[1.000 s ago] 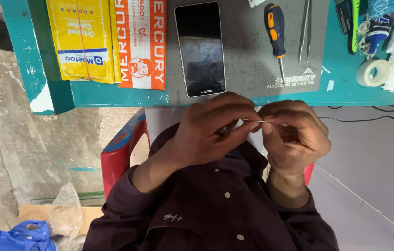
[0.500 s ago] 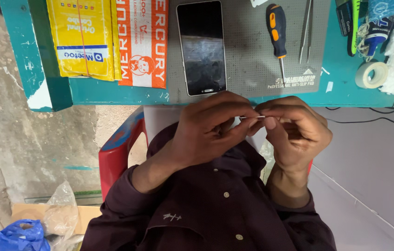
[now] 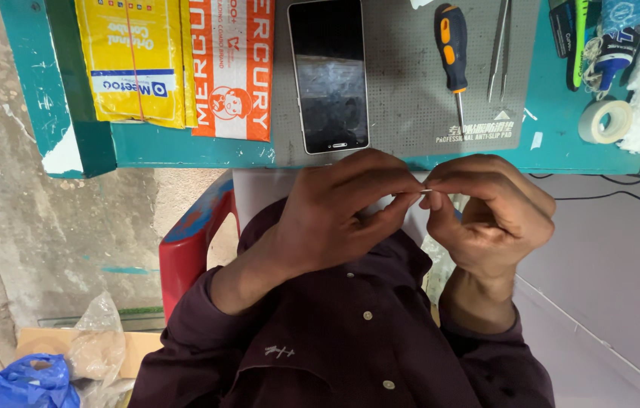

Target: The person uses a plastic tool to remove the SIM card tray from a smartphone, then inserts a SIM card into the tray. They reinsert the tray into the phone and test the device by unlocking the screen and navigating the interface.

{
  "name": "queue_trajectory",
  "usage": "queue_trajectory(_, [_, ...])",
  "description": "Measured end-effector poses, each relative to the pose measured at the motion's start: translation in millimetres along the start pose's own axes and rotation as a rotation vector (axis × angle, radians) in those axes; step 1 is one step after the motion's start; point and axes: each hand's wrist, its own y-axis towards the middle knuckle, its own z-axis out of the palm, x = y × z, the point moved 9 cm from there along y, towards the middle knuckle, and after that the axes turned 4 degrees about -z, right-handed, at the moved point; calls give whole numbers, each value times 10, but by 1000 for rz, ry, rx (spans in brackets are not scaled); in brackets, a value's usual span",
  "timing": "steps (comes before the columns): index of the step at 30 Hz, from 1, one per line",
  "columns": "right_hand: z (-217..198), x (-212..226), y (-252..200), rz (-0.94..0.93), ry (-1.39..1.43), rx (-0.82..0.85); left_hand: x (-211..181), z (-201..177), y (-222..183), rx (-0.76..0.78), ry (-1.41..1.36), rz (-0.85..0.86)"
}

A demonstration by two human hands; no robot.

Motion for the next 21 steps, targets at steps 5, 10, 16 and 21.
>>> queue_trajectory(5, [10, -100, -27, 35, -5, 5, 66, -1, -23, -30, 11, -71])
queue_trajectory(10, [81, -370, -81, 297, 217, 7, 383, 69, -63, -47, -190, -351])
queue_trajectory(16, [196, -597, -255, 495, 568, -83, 631, 227, -168, -157, -617, -525])
queue_trajectory(21, [231, -600, -394, 399, 473, -220, 768, 384, -241, -244, -766, -634])
